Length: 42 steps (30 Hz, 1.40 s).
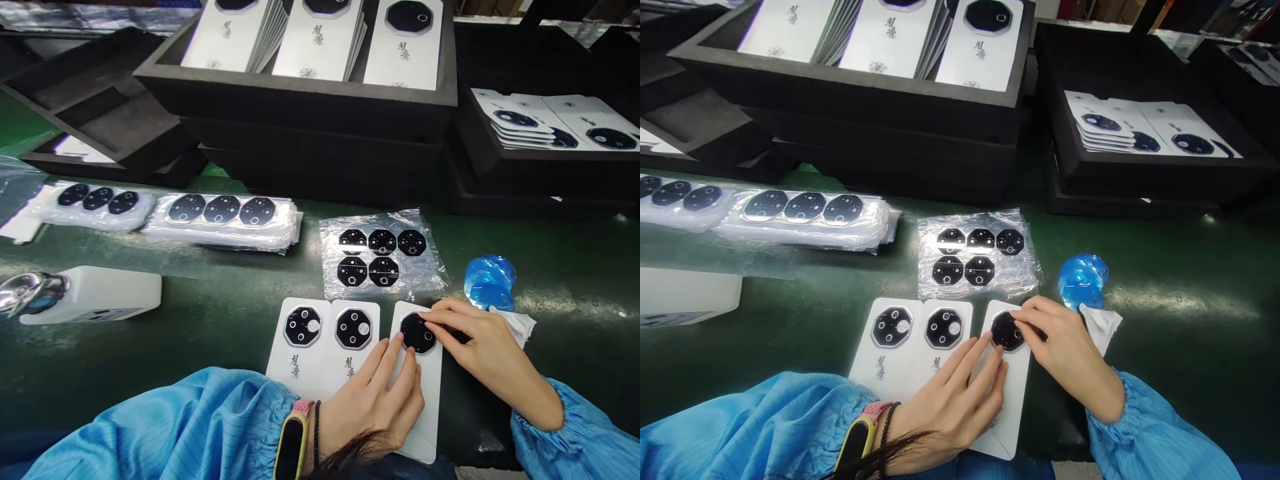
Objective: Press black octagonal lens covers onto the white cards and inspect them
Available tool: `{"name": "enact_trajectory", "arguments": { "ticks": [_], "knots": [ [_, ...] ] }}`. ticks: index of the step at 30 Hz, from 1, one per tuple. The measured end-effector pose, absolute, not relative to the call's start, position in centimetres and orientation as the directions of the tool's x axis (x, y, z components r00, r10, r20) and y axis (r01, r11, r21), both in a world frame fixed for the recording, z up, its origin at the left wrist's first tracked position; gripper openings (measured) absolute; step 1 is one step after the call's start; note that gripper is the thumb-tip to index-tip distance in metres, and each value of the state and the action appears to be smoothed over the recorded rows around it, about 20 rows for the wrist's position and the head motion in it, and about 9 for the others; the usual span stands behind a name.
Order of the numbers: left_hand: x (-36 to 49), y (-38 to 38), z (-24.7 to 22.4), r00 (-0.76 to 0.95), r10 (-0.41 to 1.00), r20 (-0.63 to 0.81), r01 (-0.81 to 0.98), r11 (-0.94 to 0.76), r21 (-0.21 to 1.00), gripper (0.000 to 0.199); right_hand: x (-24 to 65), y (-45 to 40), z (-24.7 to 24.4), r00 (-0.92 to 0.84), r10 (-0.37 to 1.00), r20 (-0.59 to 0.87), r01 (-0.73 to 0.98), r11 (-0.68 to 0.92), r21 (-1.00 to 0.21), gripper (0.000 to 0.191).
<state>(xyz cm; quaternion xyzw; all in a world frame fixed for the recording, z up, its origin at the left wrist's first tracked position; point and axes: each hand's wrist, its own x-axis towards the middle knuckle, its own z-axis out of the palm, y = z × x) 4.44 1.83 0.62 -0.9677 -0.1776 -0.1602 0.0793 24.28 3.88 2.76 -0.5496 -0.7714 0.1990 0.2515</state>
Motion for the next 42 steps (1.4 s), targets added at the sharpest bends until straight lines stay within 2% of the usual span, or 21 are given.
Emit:
{"name": "enact_trajectory", "arguments": {
  "ticks": [8,16,36,39,42],
  "knots": [
    [4.44,2.04,0.65,0.900,0.309,0.309,0.350,-0.933,-0.087,0.023,24.09,3.71,2.69,-0.295,0.930,0.218,0.769,0.367,-0.524,0.028],
    [4.47,2.07,0.56,0.898,0.310,0.312,0.353,-0.931,-0.092,0.022,24.12,3.31,2.55,-0.378,0.897,0.230,0.802,0.441,-0.403,0.034],
    [4.40,2.11,0.76,0.904,0.310,0.295,0.349,-0.933,-0.089,0.022,23.92,3.52,2.73,-0.413,0.889,0.196,0.797,0.457,-0.395,0.031],
    [4.45,2.09,0.67,0.902,0.311,0.301,0.350,-0.933,-0.087,0.022,23.86,3.41,2.80,-0.435,0.877,0.204,0.803,0.481,-0.352,0.033],
    [4.46,2.05,0.55,0.905,0.305,0.298,0.344,-0.935,-0.089,0.023,23.69,3.15,2.74,-0.465,0.863,0.196,0.830,0.502,-0.243,0.036]
  ]
}}
